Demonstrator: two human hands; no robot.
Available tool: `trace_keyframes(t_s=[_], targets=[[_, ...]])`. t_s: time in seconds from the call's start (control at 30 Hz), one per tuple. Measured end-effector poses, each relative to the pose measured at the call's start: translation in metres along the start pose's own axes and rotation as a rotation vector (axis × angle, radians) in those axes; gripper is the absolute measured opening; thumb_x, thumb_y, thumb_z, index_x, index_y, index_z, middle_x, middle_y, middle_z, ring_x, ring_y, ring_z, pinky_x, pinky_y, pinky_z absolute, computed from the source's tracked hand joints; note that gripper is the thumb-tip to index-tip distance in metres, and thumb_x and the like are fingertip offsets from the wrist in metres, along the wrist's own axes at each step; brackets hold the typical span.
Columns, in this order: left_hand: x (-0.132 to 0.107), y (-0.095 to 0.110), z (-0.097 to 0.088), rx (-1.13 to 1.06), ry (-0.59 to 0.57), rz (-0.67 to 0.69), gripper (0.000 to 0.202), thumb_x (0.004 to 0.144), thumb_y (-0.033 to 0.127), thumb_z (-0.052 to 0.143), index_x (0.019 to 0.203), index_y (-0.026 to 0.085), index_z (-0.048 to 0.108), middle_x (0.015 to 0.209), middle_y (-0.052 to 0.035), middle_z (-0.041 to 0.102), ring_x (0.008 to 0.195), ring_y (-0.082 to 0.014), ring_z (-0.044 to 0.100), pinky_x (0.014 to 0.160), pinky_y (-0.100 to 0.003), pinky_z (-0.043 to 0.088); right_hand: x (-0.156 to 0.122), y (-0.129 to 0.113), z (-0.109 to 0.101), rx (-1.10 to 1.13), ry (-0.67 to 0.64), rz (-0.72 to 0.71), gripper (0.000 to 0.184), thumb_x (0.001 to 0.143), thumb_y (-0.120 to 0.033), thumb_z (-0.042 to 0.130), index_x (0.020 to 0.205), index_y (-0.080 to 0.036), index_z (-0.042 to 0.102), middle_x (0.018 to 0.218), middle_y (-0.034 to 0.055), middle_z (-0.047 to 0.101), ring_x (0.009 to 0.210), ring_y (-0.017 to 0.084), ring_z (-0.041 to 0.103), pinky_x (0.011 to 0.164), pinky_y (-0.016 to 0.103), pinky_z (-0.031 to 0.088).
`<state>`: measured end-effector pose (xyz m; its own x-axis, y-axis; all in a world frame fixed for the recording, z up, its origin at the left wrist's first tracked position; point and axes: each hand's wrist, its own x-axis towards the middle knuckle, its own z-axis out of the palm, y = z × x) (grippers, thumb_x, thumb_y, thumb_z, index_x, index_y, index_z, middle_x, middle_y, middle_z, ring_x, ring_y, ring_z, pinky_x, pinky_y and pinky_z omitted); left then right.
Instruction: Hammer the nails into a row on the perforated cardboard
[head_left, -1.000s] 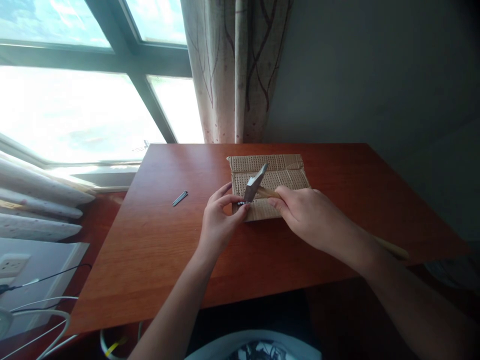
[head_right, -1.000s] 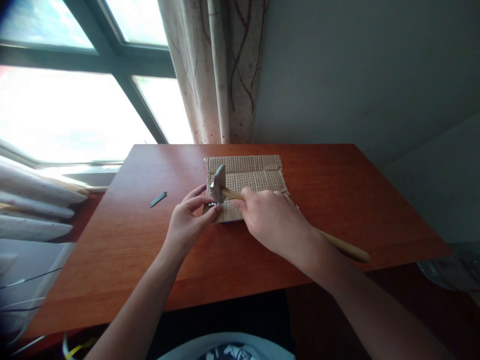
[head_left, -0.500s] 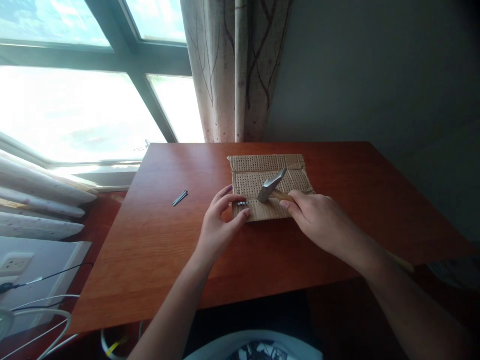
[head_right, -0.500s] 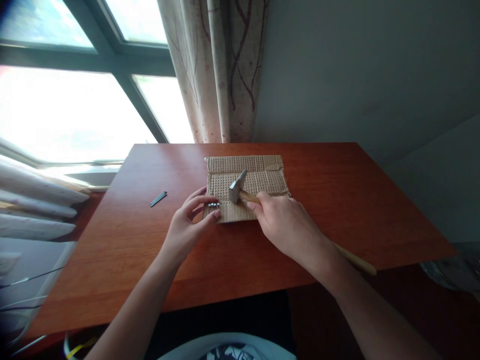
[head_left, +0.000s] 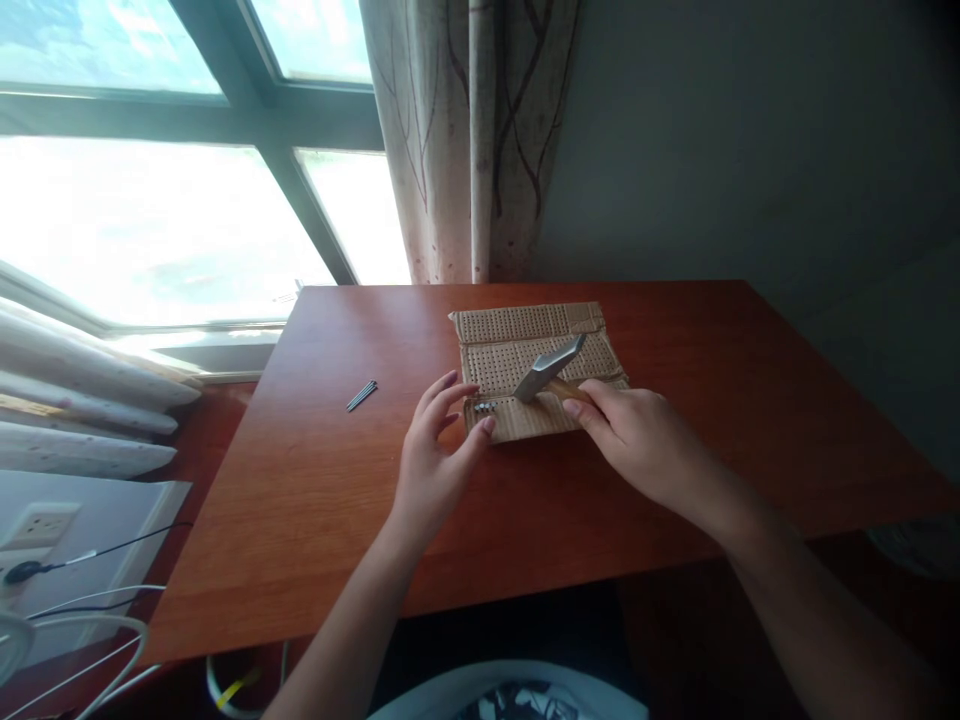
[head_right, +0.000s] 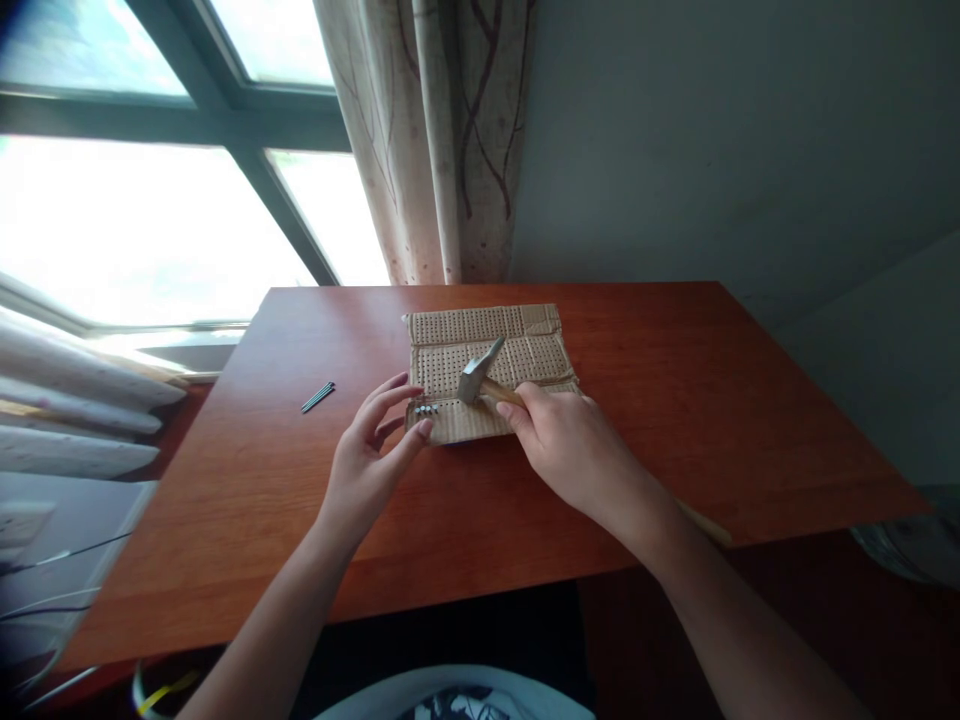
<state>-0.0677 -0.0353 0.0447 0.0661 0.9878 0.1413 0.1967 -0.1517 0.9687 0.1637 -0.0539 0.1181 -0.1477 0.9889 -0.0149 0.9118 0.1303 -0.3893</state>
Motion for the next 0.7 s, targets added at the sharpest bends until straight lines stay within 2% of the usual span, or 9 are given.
trace_keyframes(t_s=[0.1, 0.17, 0.23, 0.3, 0.37, 0.47, 0.7], targets=[[-0.002, 0.003, -0.006, 0.004, 0.090, -0.044, 0.037, 0.087, 0.040, 0.071, 0.119, 0.024, 0.063, 0.133, -0.0085, 0.061, 0.126, -0.0242, 0.057, 0.096, -0.033, 0.051, -0.004, 0.004, 0.000, 0.091, 0.054, -0.010, 0.036, 0.104, -0.043, 0.041, 0.075, -0.023, 0.045, 0.061, -0.0018, 0.056, 0.056, 0.015, 0.052, 0.057, 0.030, 0.031], [-0.003, 0.004, -0.010, 0.012, 0.125, -0.101, 0.029, 0.087, 0.042, 0.070, 0.104, 0.020, 0.063, 0.109, -0.0059, 0.066, 0.104, -0.0203, 0.063, 0.082, -0.028, 0.051, -0.006, 0.007, -0.001, 0.143, 0.073, -0.003, 0.037, 0.104, -0.045, 0.041, 0.074, -0.023, 0.046, 0.060, -0.0030, 0.053, 0.054, 0.014, 0.050, 0.056, 0.029, 0.032], [-0.003, 0.006, -0.014, 0.002, 0.060, -0.164, 0.027, 0.088, 0.044, 0.067, 0.085, 0.018, 0.060, 0.084, -0.0016, 0.062, 0.081, -0.0155, 0.059, 0.070, -0.025, 0.045, -0.008, 0.009, -0.003, 0.179, 0.088, 0.003, 0.038, 0.104, -0.046, 0.042, 0.074, -0.023, 0.047, 0.059, -0.0039, 0.051, 0.052, 0.013, 0.050, 0.054, 0.028, 0.032], [-0.001, 0.008, -0.016, -0.041, -0.063, -0.214, 0.034, 0.090, 0.045, 0.064, 0.072, 0.017, 0.056, 0.069, 0.0012, 0.055, 0.068, -0.0126, 0.050, 0.064, -0.025, 0.040, -0.009, 0.011, -0.005, 0.195, 0.108, 0.001, 0.038, 0.104, -0.045, 0.043, 0.074, -0.023, 0.047, 0.058, -0.0045, 0.050, 0.050, 0.012, 0.049, 0.052, 0.028, 0.032], [-0.001, 0.009, -0.017, -0.100, -0.152, -0.249, 0.037, 0.091, 0.044, 0.063, 0.068, 0.017, 0.055, 0.064, 0.0019, 0.052, 0.064, -0.0119, 0.047, 0.063, -0.025, 0.037, -0.009, 0.011, -0.006, 0.201, 0.122, -0.006, 0.038, 0.104, -0.044, 0.044, 0.073, -0.023, 0.047, 0.057, -0.0049, 0.049, 0.049, 0.012, 0.048, 0.051, 0.028, 0.031], [0.000, 0.010, -0.015, -0.179, -0.211, -0.275, 0.033, 0.090, 0.041, 0.063, 0.069, 0.017, 0.056, 0.065, 0.0014, 0.055, 0.065, -0.0123, 0.047, 0.064, -0.025, 0.038, -0.010, 0.010, -0.006, 0.217, 0.118, -0.002, 0.038, 0.104, -0.045, 0.043, 0.074, -0.022, 0.048, 0.057, -0.0048, 0.049, 0.049, 0.012, 0.048, 0.050, 0.027, 0.031], [0.001, 0.011, -0.012, -0.222, -0.195, -0.266, 0.025, 0.088, 0.036, 0.064, 0.073, 0.017, 0.059, 0.068, 0.0015, 0.055, 0.068, -0.0127, 0.048, 0.067, -0.025, 0.038, -0.011, 0.012, -0.003, 0.230, 0.104, 0.001, 0.036, 0.104, -0.044, 0.044, 0.075, -0.023, 0.049, 0.058, -0.0051, 0.048, 0.050, 0.011, 0.047, 0.051, 0.027, 0.031]])
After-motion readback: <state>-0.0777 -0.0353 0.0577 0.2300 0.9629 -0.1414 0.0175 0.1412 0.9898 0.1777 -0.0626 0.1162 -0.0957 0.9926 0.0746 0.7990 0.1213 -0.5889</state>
